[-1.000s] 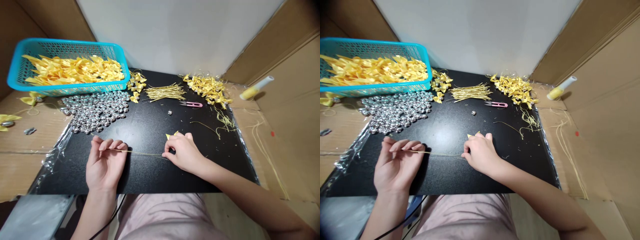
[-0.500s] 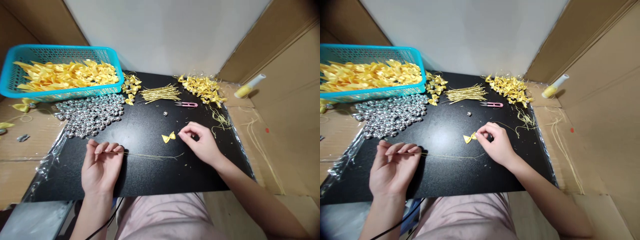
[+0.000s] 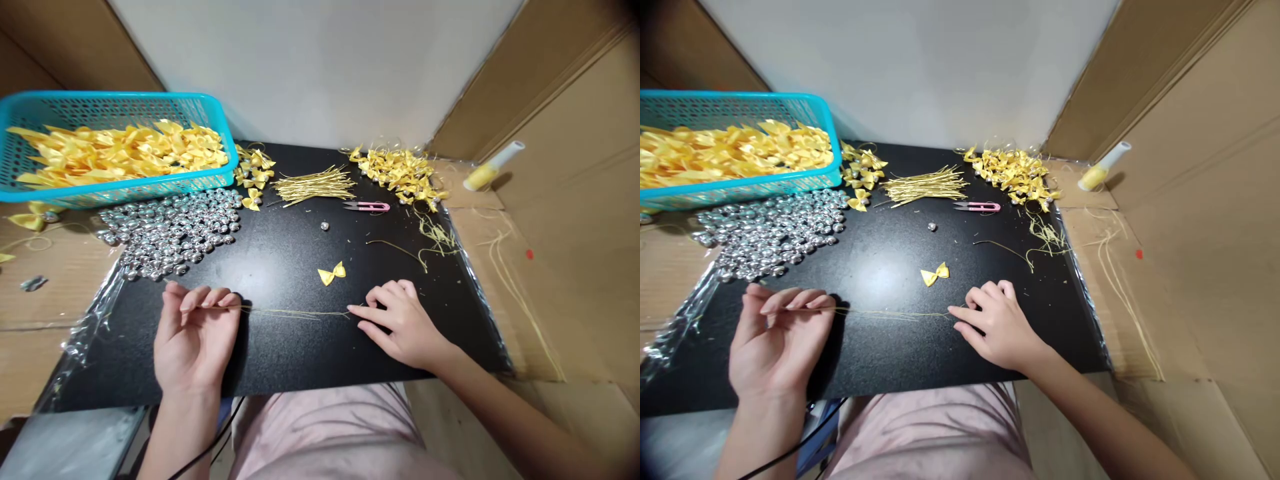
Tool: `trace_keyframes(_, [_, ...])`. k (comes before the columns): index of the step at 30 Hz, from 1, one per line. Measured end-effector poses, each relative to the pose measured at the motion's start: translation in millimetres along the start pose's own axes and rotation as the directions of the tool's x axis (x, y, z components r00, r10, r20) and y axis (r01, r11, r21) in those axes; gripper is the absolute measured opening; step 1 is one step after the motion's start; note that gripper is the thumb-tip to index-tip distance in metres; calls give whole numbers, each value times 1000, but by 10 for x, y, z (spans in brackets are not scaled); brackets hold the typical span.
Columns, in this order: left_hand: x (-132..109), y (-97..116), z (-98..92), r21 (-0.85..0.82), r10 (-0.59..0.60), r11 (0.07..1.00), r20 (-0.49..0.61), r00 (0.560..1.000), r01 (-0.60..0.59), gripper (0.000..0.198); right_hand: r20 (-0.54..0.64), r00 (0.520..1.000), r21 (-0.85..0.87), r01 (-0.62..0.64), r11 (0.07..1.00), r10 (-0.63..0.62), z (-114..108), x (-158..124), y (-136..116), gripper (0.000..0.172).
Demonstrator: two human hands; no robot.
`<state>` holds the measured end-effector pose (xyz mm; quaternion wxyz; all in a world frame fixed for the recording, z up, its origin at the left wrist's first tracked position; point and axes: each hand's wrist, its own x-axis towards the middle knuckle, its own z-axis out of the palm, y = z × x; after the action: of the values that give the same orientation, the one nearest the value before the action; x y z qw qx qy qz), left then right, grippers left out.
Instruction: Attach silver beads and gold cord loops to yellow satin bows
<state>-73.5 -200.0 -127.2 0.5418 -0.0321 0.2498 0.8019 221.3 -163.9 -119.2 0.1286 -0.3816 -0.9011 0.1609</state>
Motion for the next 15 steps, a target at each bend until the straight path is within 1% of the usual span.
trace_keyframes(4, [4,7,-26,2,-4,1000,18,1000,4,7,-19,1000,-7,-10,1000,10,27,47,-67,27])
trace_keyframes(7, [6,19,-36,7,-3,1000,25,1000,3,6,-8,998,8,55,998,-55,79,116,-196,29])
trace_keyframes(10, [5,22,-36,3,-1,1000,22,1000,0,6,44,989,-10,141,990,-140,145,188,-327,33])
trace_keyframes(12, [5,18,-35,-2,0,1000,18,1000,0,6,88,985,-42,149,988,-145,176,222,-384,36])
trace_keyframes(15, [4,16,-37,-7,-4,1000,11,1000,4,6,134,983,-53,130,990,-122,186,227,-410,38])
